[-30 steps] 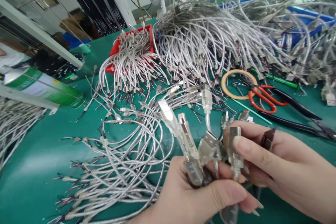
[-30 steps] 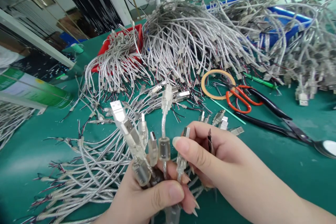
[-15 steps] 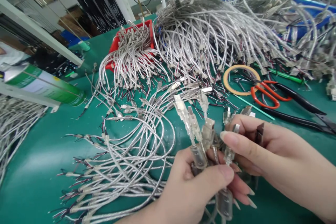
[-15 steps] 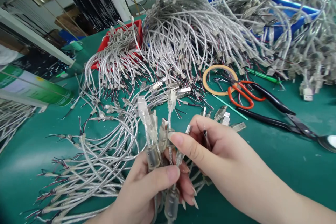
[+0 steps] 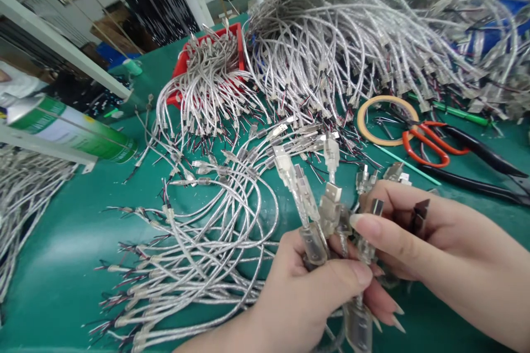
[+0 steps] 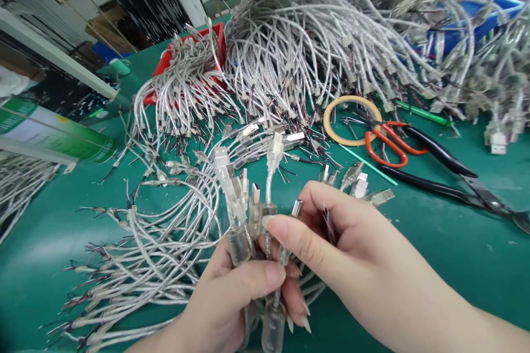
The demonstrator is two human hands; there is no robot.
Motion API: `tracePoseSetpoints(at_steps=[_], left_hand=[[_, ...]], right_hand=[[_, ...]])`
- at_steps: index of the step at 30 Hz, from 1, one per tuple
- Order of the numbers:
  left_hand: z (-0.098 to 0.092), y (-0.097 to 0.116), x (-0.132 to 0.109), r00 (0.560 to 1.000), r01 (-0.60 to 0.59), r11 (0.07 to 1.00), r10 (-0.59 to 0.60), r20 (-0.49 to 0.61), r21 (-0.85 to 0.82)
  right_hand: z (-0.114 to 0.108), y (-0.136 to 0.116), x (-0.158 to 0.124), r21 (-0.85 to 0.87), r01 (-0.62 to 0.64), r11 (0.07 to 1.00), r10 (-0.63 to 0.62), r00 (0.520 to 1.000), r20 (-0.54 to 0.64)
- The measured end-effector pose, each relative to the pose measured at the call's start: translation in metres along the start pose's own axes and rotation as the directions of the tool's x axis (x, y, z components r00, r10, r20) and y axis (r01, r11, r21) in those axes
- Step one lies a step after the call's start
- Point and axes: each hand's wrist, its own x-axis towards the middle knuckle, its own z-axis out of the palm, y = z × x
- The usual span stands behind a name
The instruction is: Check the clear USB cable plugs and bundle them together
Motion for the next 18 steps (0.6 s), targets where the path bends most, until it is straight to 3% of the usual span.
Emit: tracePoseSetpoints(at_steps=[4,18], left_hand=[[0.0025,0.0012,0.0012,1.0,0.019,1.0,-0.019,-0.003,0.001],[0.0014,0.0008,-0.0001,1.0,0.002,1.0,-0.003,0.016,0.006]], right_hand=[[0.0016,-0.0047,0.0018,0.05,-0.019,0.999,0.014,0.995,0.094],[0.0002,-0.0022,0.0021,-0.04,0.004,0.999,-0.006,0.999,-0.048]])
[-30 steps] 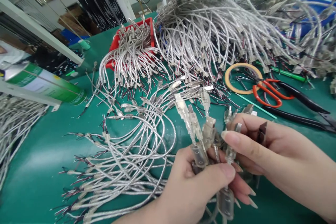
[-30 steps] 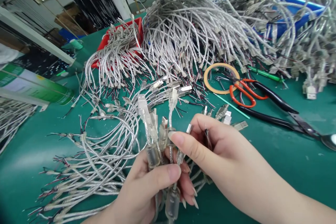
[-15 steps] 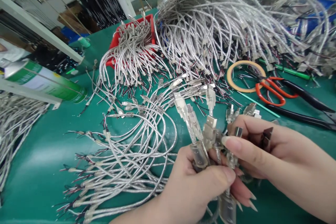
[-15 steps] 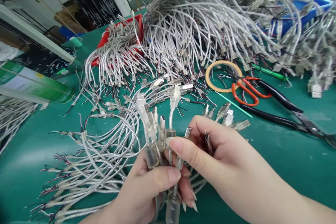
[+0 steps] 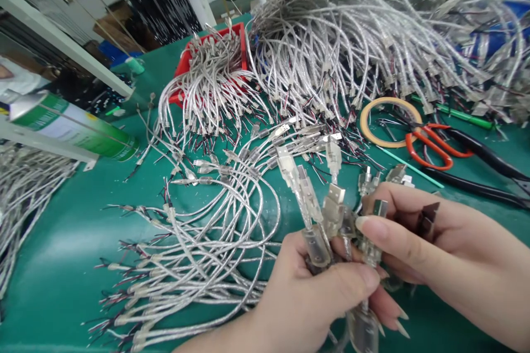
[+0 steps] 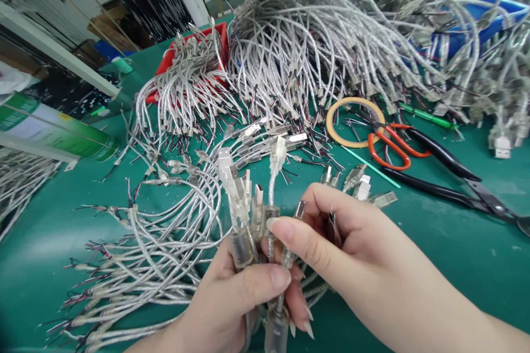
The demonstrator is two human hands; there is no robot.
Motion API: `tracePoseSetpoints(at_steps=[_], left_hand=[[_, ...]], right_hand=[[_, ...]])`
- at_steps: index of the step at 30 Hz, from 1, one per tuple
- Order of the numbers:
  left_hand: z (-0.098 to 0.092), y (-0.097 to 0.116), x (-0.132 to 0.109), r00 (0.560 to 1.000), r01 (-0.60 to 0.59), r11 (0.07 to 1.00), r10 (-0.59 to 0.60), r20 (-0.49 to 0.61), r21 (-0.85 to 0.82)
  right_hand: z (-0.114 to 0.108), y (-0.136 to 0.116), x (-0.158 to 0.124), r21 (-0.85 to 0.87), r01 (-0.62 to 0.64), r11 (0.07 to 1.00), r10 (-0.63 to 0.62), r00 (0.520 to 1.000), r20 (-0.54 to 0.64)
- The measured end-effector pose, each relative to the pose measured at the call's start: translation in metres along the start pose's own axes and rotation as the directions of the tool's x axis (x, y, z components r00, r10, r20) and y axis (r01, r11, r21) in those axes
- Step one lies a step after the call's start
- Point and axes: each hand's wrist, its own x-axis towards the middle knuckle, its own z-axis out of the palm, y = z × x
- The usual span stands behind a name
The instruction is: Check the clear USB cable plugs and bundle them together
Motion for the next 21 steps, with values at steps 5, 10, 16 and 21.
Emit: tracePoseSetpoints(at_steps=[5,10,16,21], left_hand=[[0.003,0.0046,0.0,1.0,0.019,1.0,-0.019,-0.015,0.0],[0.0059,0.0079,-0.0008,1.0,-0.002,0.999,0.002,-0.01,0.034],[0.0035,0.0069,-0.0016,0.999,0.006,0.998,-0.003,-0.053,0.066],[0.0013,0.0048,-0.0017,0.999,-0.008,1.0,0.008,-0.035,0.001]], right_hand=[[0.0013,-0.0009,-0.0003,0.007,-0.01,1.0,0.011,0.989,-0.148],[0.001,0.0008,-0.0007,0.028,0.009,1.0,-0.004,0.987,-0.162],[-0.0007,-0.0024,-0.0005,0.067,-0.005,0.998,0.003,1.0,0.028],[-0.0073,0.0016,-0.0009,0.07,-0.048,0.996,0.039,0.991,0.127]])
